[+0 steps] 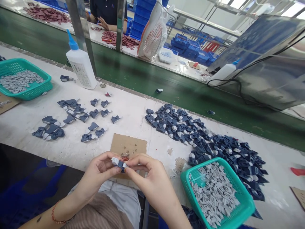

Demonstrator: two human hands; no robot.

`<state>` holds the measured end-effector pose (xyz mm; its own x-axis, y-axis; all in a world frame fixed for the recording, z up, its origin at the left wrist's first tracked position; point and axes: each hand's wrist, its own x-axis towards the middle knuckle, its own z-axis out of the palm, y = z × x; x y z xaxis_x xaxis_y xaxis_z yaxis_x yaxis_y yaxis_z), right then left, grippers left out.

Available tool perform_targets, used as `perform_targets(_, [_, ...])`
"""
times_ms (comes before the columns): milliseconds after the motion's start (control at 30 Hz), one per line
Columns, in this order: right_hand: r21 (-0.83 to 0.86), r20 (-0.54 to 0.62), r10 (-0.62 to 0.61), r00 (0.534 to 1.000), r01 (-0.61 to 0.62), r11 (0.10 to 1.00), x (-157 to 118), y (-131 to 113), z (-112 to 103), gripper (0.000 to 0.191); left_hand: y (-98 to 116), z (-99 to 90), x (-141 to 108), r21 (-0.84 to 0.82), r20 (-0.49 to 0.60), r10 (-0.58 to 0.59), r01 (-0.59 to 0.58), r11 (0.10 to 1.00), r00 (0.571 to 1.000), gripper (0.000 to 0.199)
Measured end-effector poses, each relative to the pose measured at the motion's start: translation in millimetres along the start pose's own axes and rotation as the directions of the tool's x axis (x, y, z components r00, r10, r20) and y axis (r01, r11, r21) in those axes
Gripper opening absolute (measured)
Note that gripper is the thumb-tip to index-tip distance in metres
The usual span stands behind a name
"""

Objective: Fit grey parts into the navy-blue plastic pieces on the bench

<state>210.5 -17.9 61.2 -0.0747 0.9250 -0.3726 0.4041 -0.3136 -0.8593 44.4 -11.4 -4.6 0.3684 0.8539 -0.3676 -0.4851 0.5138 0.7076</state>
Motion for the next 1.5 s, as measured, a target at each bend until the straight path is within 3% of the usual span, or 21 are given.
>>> perform_targets(267, [-0.049,0.061,0.030,0.998,-0.027,0.998,-1,0,-5,0.009,-6,-7.1,-1,0.054,0.095,0.112,-0.118,0.992,0.989,0.013])
perform_targets(400, [0.197,0.127,0.114,0.985,-0.138,0.971,-1,4,-6,0.017,-3,-6.0,1,0.000,0.123,0.086,-0.086,0.996,0.989,0.015])
perform_targets(467, [0.334,0.145,0.085,0.986,-0.130,0.933,-2,9,-2,0.025,-1,-3.5,0,-0.045,0.132,0.064,-0.058,0.997,0.989,0.016])
perform_targets(600, [0.445,-0.007,-0.028,1.000,0.028,0.895,-6,23,19,0.041,-2,3.9,0,-0.095,0.141,0.081,-0.068,0.993,0.987,0.017])
perform_targets(733, [0.484,-0.037,-0.008,0.999,0.025,0.875,-7,34,42,0.040,-4,10.4,2,-0.141,0.205,0.101,-0.073,0.987,0.974,0.012])
perform_targets(900, [0.595,-0.212,0.040,0.976,0.097,0.798,-5,26,52,0.041,-1,15.2,1,0.012,0.113,0.170,-0.172,0.985,0.979,0.009])
perform_targets(1000, [0.645,-0.288,0.126,0.949,0.095,0.758,-2,22,54,0.046,-3,17.0,0,0.097,0.100,0.212,-0.222,0.970,0.972,0.022])
perform_targets(1133, [0.623,-0.308,0.127,0.943,0.099,0.776,3,24,55,0.052,-11,19.8,2,0.125,0.089,0.245,-0.254,0.959,0.966,0.041])
perform_targets(1267, [0.569,-0.375,0.130,0.918,0.117,0.814,5,24,55,0.053,-10,27.9,7,0.172,0.032,0.217,-0.220,0.960,0.976,0.042])
perform_targets(1433, [0.583,-0.312,0.119,0.943,0.091,0.807,7,28,50,0.063,6,32.1,20,0.240,-0.037,0.152,-0.139,0.961,0.988,0.044])
perform_targets(1500, [0.586,-0.282,0.061,0.957,0.122,0.801,8,33,44,0.067,17,25.0,32,0.320,-0.061,0.198,-0.169,0.932,0.978,0.049])
